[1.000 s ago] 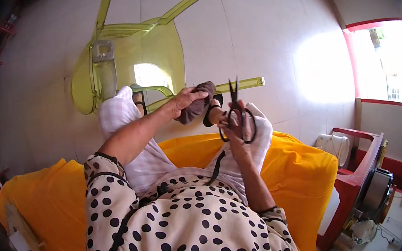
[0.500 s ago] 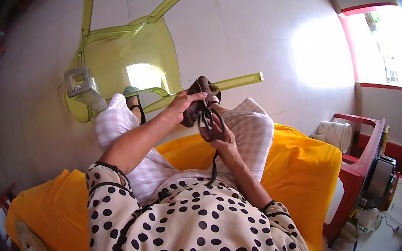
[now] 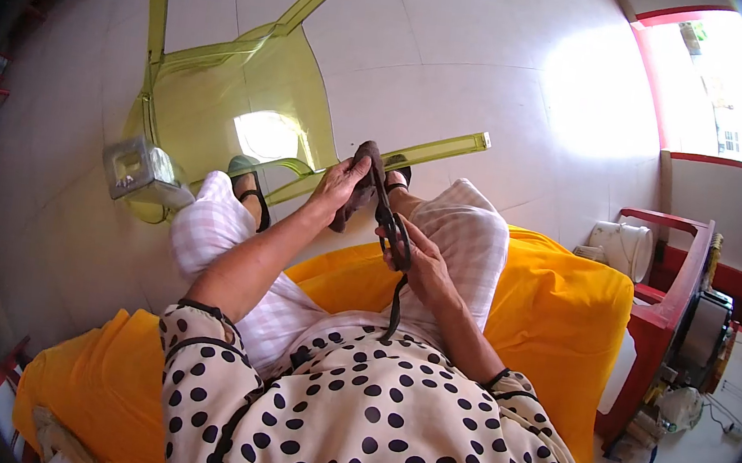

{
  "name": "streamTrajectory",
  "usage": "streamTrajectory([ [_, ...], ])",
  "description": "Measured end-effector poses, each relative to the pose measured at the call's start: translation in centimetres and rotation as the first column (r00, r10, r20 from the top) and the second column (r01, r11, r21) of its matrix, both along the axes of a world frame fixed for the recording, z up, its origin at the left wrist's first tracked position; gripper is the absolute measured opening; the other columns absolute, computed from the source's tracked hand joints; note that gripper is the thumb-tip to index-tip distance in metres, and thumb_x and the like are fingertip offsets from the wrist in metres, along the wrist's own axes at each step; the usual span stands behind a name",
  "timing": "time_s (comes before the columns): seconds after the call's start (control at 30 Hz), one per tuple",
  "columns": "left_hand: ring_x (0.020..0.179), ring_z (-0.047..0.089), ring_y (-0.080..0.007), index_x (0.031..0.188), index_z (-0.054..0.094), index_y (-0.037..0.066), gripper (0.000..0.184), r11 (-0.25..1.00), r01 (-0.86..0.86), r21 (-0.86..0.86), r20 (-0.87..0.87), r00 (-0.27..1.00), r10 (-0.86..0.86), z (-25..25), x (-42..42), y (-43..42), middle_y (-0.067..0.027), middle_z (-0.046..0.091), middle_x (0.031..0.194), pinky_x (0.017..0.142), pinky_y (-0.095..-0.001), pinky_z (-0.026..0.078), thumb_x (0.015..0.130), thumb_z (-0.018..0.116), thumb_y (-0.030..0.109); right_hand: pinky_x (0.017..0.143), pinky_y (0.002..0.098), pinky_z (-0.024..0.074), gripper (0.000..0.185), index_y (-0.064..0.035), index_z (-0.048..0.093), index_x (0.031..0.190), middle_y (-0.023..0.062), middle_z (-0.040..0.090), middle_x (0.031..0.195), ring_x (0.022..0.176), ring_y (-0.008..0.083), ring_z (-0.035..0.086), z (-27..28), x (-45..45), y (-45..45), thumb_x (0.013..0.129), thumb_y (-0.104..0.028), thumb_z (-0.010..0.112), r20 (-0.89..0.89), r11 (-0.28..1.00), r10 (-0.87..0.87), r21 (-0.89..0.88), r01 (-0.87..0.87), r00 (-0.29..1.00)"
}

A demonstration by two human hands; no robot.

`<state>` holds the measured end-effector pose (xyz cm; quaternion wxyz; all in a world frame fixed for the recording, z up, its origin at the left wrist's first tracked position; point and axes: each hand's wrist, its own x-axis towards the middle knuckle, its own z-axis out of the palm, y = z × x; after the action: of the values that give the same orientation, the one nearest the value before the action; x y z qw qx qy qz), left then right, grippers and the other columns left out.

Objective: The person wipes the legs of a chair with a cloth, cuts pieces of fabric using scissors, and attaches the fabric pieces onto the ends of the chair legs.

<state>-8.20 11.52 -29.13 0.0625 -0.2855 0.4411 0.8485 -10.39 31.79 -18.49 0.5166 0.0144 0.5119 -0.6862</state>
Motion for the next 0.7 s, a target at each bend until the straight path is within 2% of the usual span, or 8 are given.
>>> streamTrajectory([
  [0.07,0.073,0.06,-0.0097,0.108,0.057,0.005,0.04,0.996,0.004,-0.09,-0.004,1.0,-0.005,0.1,-0.1,-0.2,-0.0032,0.063,0.089,0.063,-0.0256,0.051,0.089,0.056,0.04,0.067,0.021,0.0425,0.045,-0.0076,0.04,0.131,0.0047,0.057,0.1,0.075,0.0091,0.054,0.4,0.1,0.2,0.092,-0.025,0.054,0.003,1.0,0.018,0.02,-0.018,1.0],
  [0.2,0.073,0.06,-0.0093,0.11,0.054,0.001,0.025,0.922,0.007,-0.388,-0.081,0.996,-0.042,-0.8,-0.5,-0.3,-0.0035,0.062,0.09,0.064,-0.0251,0.051,0.089,0.055,0.014,0.061,0.0218,0.0402,0.053,-0.0072,0.041,0.129,0.0008,0.051,0.083,0.065,0.0085,0.048,0.2,-0.1,0.5,0.091,-0.043,0.052,0.08,0.998,0.036,0.053,-0.041,0.996],
  [0.27,0.07,0.059,-0.0122,0.108,0.054,0.0,0.027,0.927,0.004,-0.375,-0.101,0.994,-0.045,-1.0,-0.7,-0.4,-0.0057,0.063,0.086,0.062,-0.0262,0.05,0.083,0.055,0.011,0.058,0.0225,0.0381,0.059,-0.0073,0.042,0.128,-0.0002,0.048,0.08,0.062,0.0082,0.044,1.5,-0.3,0.0,0.089,-0.051,0.05,0.165,0.998,0.024,0.047,-0.032,0.986],
  [0.3,0.068,0.058,-0.0136,0.107,0.055,0.0,0.029,0.929,0.002,-0.369,-0.11,0.993,-0.046,-0.9,-0.8,-0.4,-0.0068,0.063,0.084,0.061,-0.0267,0.049,0.08,0.055,0.009,0.057,0.0228,0.0372,0.061,-0.0073,0.042,0.127,-0.0003,0.048,0.08,0.061,0.0084,0.043,1.6,-0.4,0.0,0.089,-0.054,0.048,0.152,0.996,0.047,0.064,-0.058,0.987],
  [0.4,0.063,0.057,-0.0114,0.106,0.056,0.002,0.028,0.961,-0.089,-0.262,-0.104,0.992,0.064,-0.4,-1.1,-0.6,-0.0061,0.063,0.081,0.057,-0.0258,0.048,0.078,0.055,0.008,0.056,0.0236,0.0355,0.064,-0.0072,0.043,0.126,-0.0006,0.048,0.078,0.059,0.0088,0.041,1.6,-0.7,0.1,0.088,-0.059,0.045,0.167,0.987,0.11,0.098,-0.128,0.98],
  [0.5,0.069,0.058,-0.0065,0.108,0.056,0.005,0.025,0.947,0.116,-0.299,-0.025,0.991,-0.129,1.3,-1.0,-1.3,-0.0018,0.062,0.085,0.06,-0.0211,0.05,0.083,0.052,0.003,0.056,0.0237,0.0353,0.064,-0.0069,0.043,0.126,-0.0009,0.047,0.076,0.058,0.0088,0.041,1.4,-0.9,0.1,0.088,-0.058,0.045,0.236,0.984,0.12,0.102,-0.148,0.964],
  [0.6,0.07,0.059,-0.0056,0.104,0.059,0.004,0.023,0.887,0.201,-0.416,-0.006,0.975,-0.223,2.5,-1.1,-1.5,-0.0012,0.063,0.081,0.06,-0.022,0.05,0.081,0.054,0.004,0.054,0.0234,0.0349,0.064,-0.0074,0.044,0.125,-0.0013,0.047,0.075,0.056,0.0085,0.04,1.1,-0.5,-0.7,0.088,-0.059,0.045,0.234,0.986,0.075,0.125,-0.106,0.969],
  [0.7,0.048,0.052,-0.0073,0.114,0.057,0.005,0.036,0.858,0.135,-0.496,-0.054,0.981,-0.186,1.0,-1.2,-1.0,-0.0021,0.059,0.062,0.045,-0.0244,0.042,0.078,0.054,0.011,0.052,0.0235,0.0345,0.06,-0.0086,0.047,0.122,-0.0019,0.048,0.072,0.054,0.0077,0.04,0.0,-0.5,-1.2,0.088,-0.058,0.046,0.272,0.991,0.028,0.117,-0.061,0.962],
])
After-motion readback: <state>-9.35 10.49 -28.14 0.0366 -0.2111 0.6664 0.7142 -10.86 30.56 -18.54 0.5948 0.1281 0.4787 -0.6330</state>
